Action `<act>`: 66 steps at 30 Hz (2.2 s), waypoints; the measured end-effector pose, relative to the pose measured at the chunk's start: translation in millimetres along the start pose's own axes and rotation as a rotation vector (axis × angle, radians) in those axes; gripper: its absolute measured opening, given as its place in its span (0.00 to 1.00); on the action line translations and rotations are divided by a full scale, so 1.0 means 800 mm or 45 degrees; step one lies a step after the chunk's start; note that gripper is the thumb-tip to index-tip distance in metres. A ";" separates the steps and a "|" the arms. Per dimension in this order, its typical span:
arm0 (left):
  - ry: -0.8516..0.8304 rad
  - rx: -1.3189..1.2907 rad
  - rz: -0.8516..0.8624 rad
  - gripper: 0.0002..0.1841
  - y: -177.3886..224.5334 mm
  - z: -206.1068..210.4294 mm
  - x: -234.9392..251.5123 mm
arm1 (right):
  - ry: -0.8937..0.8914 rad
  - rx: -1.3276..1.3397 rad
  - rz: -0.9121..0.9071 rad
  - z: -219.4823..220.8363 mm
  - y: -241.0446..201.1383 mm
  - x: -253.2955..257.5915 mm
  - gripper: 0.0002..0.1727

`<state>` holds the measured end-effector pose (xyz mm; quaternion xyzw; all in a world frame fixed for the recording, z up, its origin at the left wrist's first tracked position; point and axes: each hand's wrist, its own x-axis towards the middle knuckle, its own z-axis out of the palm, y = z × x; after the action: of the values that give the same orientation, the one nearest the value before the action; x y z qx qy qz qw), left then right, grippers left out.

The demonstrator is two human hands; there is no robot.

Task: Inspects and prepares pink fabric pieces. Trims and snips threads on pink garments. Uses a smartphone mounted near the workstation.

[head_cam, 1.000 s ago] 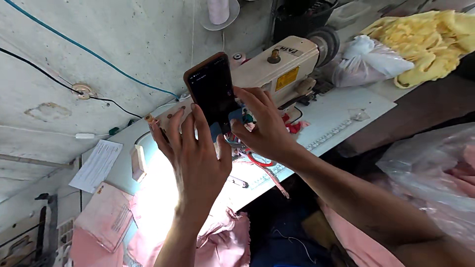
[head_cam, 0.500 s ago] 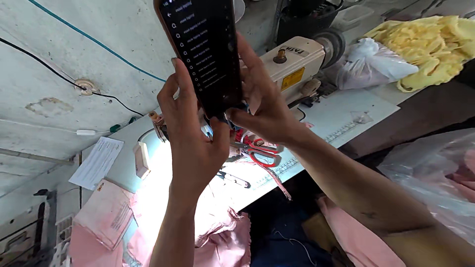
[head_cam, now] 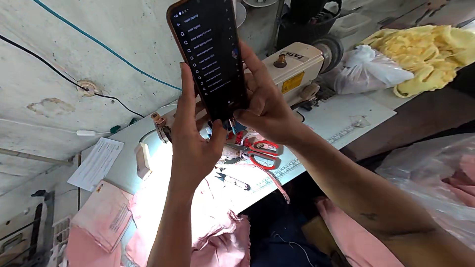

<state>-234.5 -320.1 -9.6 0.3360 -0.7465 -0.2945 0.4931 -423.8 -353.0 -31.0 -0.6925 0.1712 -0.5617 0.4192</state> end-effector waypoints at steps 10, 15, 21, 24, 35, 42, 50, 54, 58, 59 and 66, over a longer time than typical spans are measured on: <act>0.020 -0.039 -0.016 0.53 -0.002 -0.003 -0.005 | 0.066 0.036 0.035 0.011 0.002 -0.004 0.56; 0.021 -0.068 -0.030 0.54 -0.003 -0.002 -0.004 | 0.061 0.031 0.010 0.010 0.006 -0.005 0.56; 0.036 -0.101 -0.049 0.54 -0.005 -0.001 -0.006 | 0.092 0.014 0.090 0.013 0.001 -0.009 0.57; 0.036 -0.105 -0.052 0.54 -0.005 -0.001 -0.005 | 0.099 0.038 0.103 0.013 0.003 -0.009 0.58; 0.021 -0.077 -0.042 0.54 -0.006 -0.002 -0.006 | 0.085 0.118 0.067 0.013 0.007 -0.006 0.49; 0.026 -0.084 -0.041 0.53 -0.006 -0.001 -0.005 | 0.093 0.219 0.048 0.008 0.015 -0.005 0.41; 0.039 -0.083 -0.068 0.53 -0.006 -0.001 -0.004 | 0.123 0.184 0.068 0.008 0.015 -0.004 0.41; 0.038 -0.092 -0.068 0.53 -0.006 -0.001 -0.004 | 0.115 0.199 0.073 0.007 0.015 -0.005 0.41; 0.044 -0.093 -0.072 0.53 -0.007 -0.001 -0.005 | 0.136 0.133 0.135 0.011 0.006 -0.012 0.43; 0.044 -0.089 -0.076 0.53 -0.006 -0.001 -0.005 | 0.136 0.123 0.136 0.011 0.005 -0.012 0.43; 0.056 -0.080 -0.071 0.53 -0.009 0.001 -0.005 | 0.136 0.149 0.125 0.010 0.009 -0.010 0.42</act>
<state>-232.3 -321.0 -17.3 0.3474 -0.7161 -0.3241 0.5114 -417.0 -348.5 -41.8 -0.6265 0.1940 -0.5858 0.4761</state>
